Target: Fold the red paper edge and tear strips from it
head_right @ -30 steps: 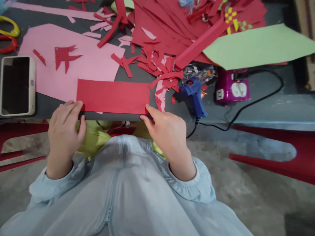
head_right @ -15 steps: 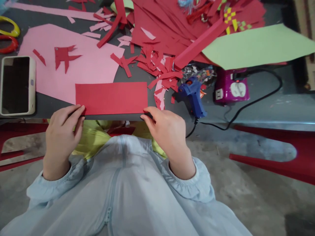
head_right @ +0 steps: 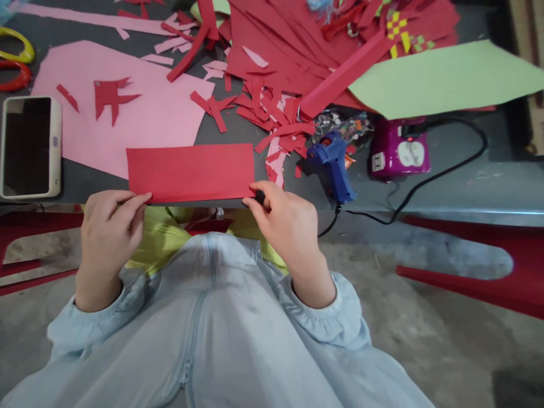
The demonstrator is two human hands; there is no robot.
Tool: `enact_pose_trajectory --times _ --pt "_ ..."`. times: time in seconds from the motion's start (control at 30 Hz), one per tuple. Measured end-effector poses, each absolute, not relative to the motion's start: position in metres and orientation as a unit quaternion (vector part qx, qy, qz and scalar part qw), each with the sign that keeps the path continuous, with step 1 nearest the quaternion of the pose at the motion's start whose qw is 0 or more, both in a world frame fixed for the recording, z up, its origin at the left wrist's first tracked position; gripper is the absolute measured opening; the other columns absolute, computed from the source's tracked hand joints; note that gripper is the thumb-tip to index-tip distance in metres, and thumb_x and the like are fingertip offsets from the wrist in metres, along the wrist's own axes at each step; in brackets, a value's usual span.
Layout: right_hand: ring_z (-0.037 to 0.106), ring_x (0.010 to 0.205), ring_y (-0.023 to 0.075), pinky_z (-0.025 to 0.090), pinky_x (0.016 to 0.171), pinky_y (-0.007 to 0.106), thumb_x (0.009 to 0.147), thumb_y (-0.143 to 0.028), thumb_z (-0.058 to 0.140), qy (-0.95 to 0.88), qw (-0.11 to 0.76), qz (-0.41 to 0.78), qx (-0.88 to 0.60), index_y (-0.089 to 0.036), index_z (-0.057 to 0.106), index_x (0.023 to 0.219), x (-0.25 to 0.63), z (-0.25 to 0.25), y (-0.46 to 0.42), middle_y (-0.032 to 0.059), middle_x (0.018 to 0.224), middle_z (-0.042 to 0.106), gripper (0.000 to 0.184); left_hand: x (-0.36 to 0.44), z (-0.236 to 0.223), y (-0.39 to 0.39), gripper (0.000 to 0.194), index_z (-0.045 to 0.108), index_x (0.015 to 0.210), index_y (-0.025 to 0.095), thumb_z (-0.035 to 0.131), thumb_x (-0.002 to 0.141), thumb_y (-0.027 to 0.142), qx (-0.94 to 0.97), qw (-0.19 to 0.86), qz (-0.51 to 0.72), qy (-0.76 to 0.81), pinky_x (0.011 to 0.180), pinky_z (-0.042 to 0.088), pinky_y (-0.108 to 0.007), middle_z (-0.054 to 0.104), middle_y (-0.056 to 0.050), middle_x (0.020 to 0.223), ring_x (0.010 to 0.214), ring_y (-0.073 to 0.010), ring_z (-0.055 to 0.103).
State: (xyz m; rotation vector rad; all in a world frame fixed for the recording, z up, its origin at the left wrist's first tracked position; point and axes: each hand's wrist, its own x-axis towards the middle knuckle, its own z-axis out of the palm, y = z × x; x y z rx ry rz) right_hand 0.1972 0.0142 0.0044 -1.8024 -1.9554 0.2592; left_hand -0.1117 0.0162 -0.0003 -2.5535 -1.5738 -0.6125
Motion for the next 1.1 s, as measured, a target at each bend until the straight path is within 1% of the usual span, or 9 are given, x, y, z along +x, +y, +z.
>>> enact_pose_trajectory --times 0.1,0.17,0.27,0.47,0.57,0.67,0.8,0.93,1.1 --pt "0.054 0.052 0.0127 0.037 0.055 0.026 0.089 -0.040 0.069 -0.703 0.231 0.090 -0.667 -0.019 0.071 0.116 0.197 0.003 0.014 -0.0059 0.055 0.059 0.034 -0.112 0.000 0.016 0.032 0.067 0.123 0.025 0.054 0.095 0.017 -0.834 0.035 -0.199 -0.513 0.088 0.051 -0.040 0.069 -0.009 0.105 0.097 -0.0238 0.065" --pt "0.053 0.052 0.0132 0.038 0.056 0.027 0.088 -0.040 0.069 -0.701 0.231 0.082 -0.670 -0.020 0.070 0.119 0.196 0.004 0.013 -0.0063 0.055 0.058 0.036 -0.111 0.001 0.016 0.032 0.067 0.123 0.025 0.054 0.095 0.017 -0.836 0.039 -0.201 -0.510 0.087 0.052 -0.039 0.070 -0.008 0.105 0.097 -0.0230 0.066" --pt "0.054 0.059 0.0152 0.041 0.061 0.029 0.092 -0.039 0.065 -0.723 0.225 0.064 -0.650 -0.021 0.071 0.117 0.190 0.009 0.011 -0.0033 0.060 0.059 0.032 -0.109 0.001 0.015 0.032 0.068 0.121 0.025 0.054 0.094 0.015 -0.838 0.061 -0.206 -0.501 0.086 0.053 -0.038 0.072 -0.007 0.104 0.096 -0.0226 0.068" --pt "0.053 0.084 0.0222 0.046 0.080 0.038 0.095 -0.036 0.060 -0.794 0.230 0.049 -0.561 -0.023 0.074 0.115 0.165 0.015 0.016 0.0076 0.092 0.064 0.028 -0.105 -0.003 0.012 0.029 0.070 0.116 0.017 0.059 0.090 0.010 -0.840 0.116 -0.229 -0.478 0.083 0.056 -0.037 0.074 -0.010 0.101 0.094 -0.0239 0.069" --pt "0.053 0.095 0.0253 0.045 0.084 0.041 0.095 -0.034 0.060 -0.805 0.223 0.074 -0.545 -0.023 0.073 0.114 0.154 0.013 0.022 0.0098 0.103 0.064 0.026 -0.103 -0.005 0.012 0.028 0.070 0.115 0.019 0.060 0.090 0.011 -0.834 0.123 -0.234 -0.485 0.082 0.057 -0.037 0.075 -0.010 0.101 0.093 -0.0235 0.070" --pt "0.054 0.098 0.0263 0.045 0.084 0.041 0.093 -0.031 0.063 -0.807 0.223 0.090 -0.540 -0.021 0.074 0.112 0.149 0.010 0.028 0.0101 0.103 0.065 0.024 -0.100 -0.006 0.014 0.025 0.070 0.111 0.020 0.062 0.088 0.011 -0.823 0.135 -0.249 -0.493 0.080 0.058 -0.037 0.075 -0.007 0.098 0.089 -0.0224 0.071" --pt "0.056 0.092 0.0233 0.047 0.082 0.038 0.091 -0.027 0.067 -0.806 0.251 0.101 -0.526 -0.020 0.074 0.094 0.149 0.008 0.035 0.0077 0.095 0.068 0.011 -0.095 -0.008 0.016 0.021 0.070 0.105 0.020 0.061 0.088 0.010 -0.816 0.147 -0.271 -0.489 0.081 0.059 -0.036 0.075 -0.006 0.095 0.087 -0.0213 0.072" --pt "0.058 0.084 0.0190 0.047 0.077 0.034 0.095 -0.013 0.056 -0.822 0.278 0.064 -0.492 -0.022 0.073 0.085 0.153 0.005 0.035 0.0044 0.086 0.070 0.021 -0.094 -0.011 0.008 0.024 0.071 0.109 0.020 0.060 0.089 0.012 -0.814 0.118 -0.259 -0.507 0.089 0.059 -0.040 0.075 -0.009 0.108 0.100 -0.0240 0.073" --pt "0.064 0.089 0.0197 0.051 0.080 0.034 0.092 -0.011 0.058 -0.855 0.265 0.006 -0.445 -0.020 0.074 0.096 0.161 0.001 0.021 0.0072 0.094 0.075 0.019 -0.098 -0.009 -0.006 0.036 0.067 0.124 0.021 0.058 0.090 0.016 -0.830 0.059 -0.215 -0.511 0.106 0.052 -0.047 0.068 -0.013 0.131 0.122 -0.0281 0.067"
